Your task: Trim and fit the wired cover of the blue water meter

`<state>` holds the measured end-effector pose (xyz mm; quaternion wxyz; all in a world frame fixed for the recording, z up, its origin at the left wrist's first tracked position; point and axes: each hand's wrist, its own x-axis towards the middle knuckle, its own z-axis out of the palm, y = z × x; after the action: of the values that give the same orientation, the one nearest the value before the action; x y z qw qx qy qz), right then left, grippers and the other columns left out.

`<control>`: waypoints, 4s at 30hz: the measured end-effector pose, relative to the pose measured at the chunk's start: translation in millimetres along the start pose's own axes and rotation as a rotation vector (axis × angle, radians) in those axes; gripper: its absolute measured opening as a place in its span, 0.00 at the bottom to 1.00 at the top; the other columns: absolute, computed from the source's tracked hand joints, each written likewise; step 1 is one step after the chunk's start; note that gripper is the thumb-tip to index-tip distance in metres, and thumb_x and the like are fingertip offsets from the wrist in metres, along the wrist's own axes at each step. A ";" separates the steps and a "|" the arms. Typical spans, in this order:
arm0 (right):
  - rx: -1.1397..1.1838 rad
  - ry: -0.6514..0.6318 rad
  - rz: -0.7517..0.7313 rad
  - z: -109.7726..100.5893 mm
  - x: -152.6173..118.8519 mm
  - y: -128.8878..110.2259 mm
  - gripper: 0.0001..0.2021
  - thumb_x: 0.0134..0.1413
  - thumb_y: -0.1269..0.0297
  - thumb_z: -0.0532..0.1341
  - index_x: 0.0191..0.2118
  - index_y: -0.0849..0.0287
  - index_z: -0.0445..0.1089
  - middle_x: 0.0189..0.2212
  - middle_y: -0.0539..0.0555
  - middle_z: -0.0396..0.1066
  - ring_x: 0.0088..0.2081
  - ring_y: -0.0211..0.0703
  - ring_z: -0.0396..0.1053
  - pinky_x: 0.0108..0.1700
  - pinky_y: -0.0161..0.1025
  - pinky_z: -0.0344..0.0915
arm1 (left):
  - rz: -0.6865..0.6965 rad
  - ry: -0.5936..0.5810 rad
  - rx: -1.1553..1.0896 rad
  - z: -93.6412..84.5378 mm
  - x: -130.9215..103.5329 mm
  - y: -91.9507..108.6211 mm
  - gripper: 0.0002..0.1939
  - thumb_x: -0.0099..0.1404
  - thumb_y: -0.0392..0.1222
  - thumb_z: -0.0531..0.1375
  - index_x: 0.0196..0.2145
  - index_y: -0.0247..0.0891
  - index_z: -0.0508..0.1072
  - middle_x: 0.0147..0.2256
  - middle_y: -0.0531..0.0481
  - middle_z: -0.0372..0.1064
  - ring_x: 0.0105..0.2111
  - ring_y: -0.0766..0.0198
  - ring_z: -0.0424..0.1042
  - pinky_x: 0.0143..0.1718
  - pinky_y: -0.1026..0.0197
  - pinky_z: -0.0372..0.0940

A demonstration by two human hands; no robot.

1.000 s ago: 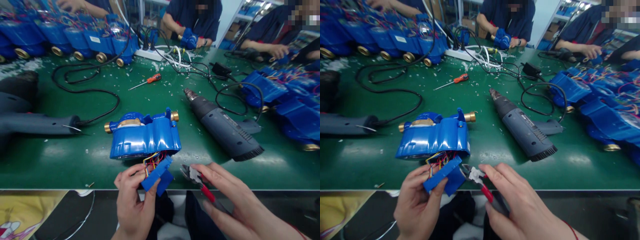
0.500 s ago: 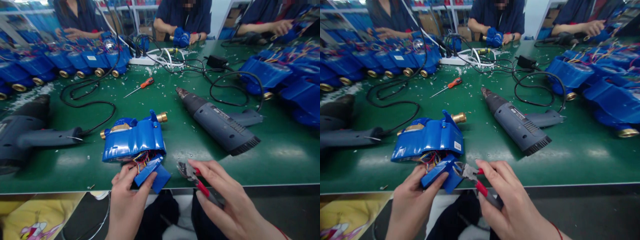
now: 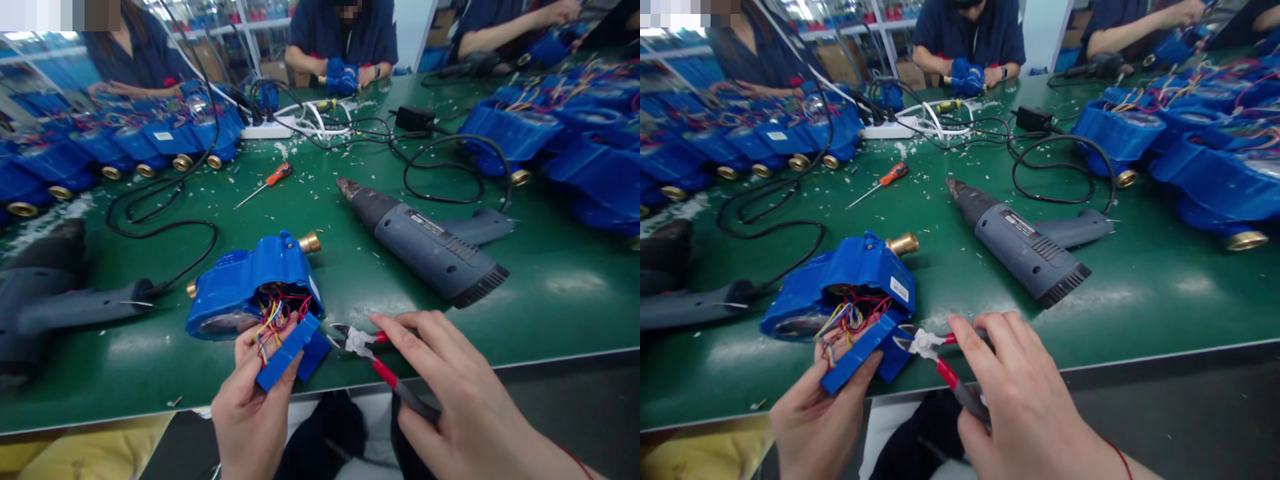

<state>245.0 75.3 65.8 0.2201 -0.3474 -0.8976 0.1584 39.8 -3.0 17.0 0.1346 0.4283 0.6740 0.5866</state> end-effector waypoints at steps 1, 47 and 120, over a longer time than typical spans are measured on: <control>-0.021 -0.004 -0.016 0.1 2.2 -1.6 0.32 0.44 0.73 0.55 0.60 0.63 0.61 0.44 0.61 0.67 0.44 0.51 0.67 0.43 0.49 0.74 | 0.020 0.003 0.002 0.0 -0.7 -2.8 0.17 0.62 0.34 0.67 0.47 0.51 0.79 0.44 0.53 0.79 0.45 0.59 0.75 0.49 0.58 0.71; -0.086 -0.118 -0.083 -11.1 19.3 -2.9 0.24 0.51 0.71 0.54 0.56 0.62 0.67 0.40 0.59 0.72 0.37 0.47 0.74 0.35 0.42 0.75 | 0.167 -0.018 -0.028 1.7 -2.7 -8.7 0.22 0.62 0.28 0.65 0.50 0.51 0.78 0.42 0.54 0.79 0.43 0.59 0.75 0.45 0.58 0.73; -0.060 -0.092 -0.192 -4.5 29.5 3.2 0.24 0.53 0.74 0.55 0.58 0.62 0.65 0.34 0.54 0.70 0.31 0.42 0.70 0.29 0.38 0.69 | 0.222 -0.010 -0.064 0.2 -8.5 -18.9 0.26 0.61 0.25 0.65 0.53 0.48 0.75 0.42 0.53 0.78 0.44 0.59 0.75 0.49 0.57 0.73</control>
<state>229.5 98.6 76.6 0.1825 -0.2584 -0.9403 0.1255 37.1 -8.1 -2.9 0.0858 0.4985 0.6029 0.6169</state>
